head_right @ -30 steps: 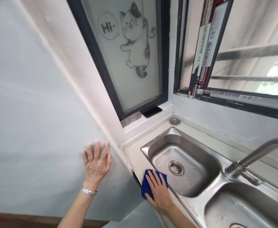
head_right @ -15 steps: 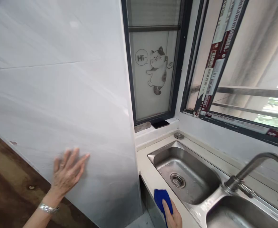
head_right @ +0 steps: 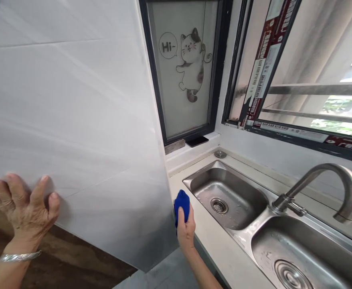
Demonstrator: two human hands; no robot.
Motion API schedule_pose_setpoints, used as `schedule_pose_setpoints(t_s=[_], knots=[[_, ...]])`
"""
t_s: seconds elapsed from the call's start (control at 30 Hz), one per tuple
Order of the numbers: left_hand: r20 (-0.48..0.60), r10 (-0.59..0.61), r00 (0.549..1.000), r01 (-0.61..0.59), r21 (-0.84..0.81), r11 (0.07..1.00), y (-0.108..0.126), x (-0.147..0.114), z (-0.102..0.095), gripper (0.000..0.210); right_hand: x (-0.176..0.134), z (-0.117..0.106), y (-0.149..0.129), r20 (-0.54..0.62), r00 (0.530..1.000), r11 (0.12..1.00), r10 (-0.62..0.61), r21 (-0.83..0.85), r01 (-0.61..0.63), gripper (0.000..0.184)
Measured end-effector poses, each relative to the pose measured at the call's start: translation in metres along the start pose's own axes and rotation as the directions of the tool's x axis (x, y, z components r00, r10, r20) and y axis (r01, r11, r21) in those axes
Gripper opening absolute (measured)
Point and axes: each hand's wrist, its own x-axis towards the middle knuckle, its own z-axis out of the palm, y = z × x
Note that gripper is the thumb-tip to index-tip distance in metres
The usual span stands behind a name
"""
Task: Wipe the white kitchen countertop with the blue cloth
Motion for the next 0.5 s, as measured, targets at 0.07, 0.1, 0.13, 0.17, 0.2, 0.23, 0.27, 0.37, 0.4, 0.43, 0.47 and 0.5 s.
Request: schedule_pose_setpoints(t_s=[0.07,0.1,0.13,0.17,0.2,0.23,0.27,0.37,0.4,0.43,0.47,0.5], knots=[[-0.021,0.018,1.000,-0.017,0.051,0.999,0.001,-0.002,0.005,0.076,-0.004,0.017,0.002,0.095,0.988,0.989,-0.122,-0.068,0.128,0.063],[-0.036,0.025,0.999,-0.022,0.075,0.997,0.001,-0.002,0.008,0.075,-0.007,0.027,0.008,0.140,0.975,0.979,-0.172,-0.089,0.186,0.062],[-0.049,0.027,0.998,-0.023,0.097,0.995,0.001,-0.002,0.010,0.074,-0.009,0.037,0.016,0.170,0.963,0.967,-0.211,-0.110,0.232,0.061],[-0.068,0.035,0.997,-0.027,0.117,0.993,0.001,-0.002,0.013,0.073,-0.011,0.047,0.026,0.187,0.952,0.953,-0.242,-0.136,0.269,0.060],[-0.091,0.043,0.995,-0.031,0.136,0.990,0.001,-0.002,0.015,0.070,-0.013,0.057,0.038,0.191,0.944,0.939,-0.268,-0.165,0.300,0.059],[-0.115,0.049,0.992,-0.031,0.153,0.988,0.001,-0.001,0.017,0.067,-0.016,0.066,0.050,0.188,0.938,0.925,-0.292,-0.194,0.326,0.059],[-0.145,0.058,0.988,-0.033,0.168,0.985,0.001,-0.001,0.019,0.065,-0.018,0.074,0.062,0.186,0.932,0.913,-0.310,-0.215,0.346,0.059],[-0.185,0.077,0.980,-0.040,0.196,0.980,0.002,0.001,0.023,0.062,-0.027,0.085,0.095,0.211,0.936,0.923,-0.281,-0.207,0.324,0.061],[-0.181,0.083,0.980,-0.047,0.199,0.979,0.003,0.001,0.023,0.062,-0.031,0.084,0.105,0.230,0.952,0.952,-0.201,-0.181,0.245,0.063],[-0.175,0.093,0.980,-0.057,0.200,0.978,0.004,0.001,0.022,0.063,-0.035,0.080,0.113,0.255,0.964,0.980,-0.080,-0.155,0.122,0.065],[-0.170,0.098,0.981,-0.063,0.200,0.978,0.004,0.002,0.022,0.063,-0.040,0.074,0.121,0.279,0.958,0.990,0.065,-0.137,-0.027,0.066],[-0.167,0.101,0.981,-0.067,0.200,0.978,0.005,0.002,0.022,0.063,-0.045,0.067,0.127,0.299,0.931,0.975,0.210,-0.128,-0.179,0.064]])
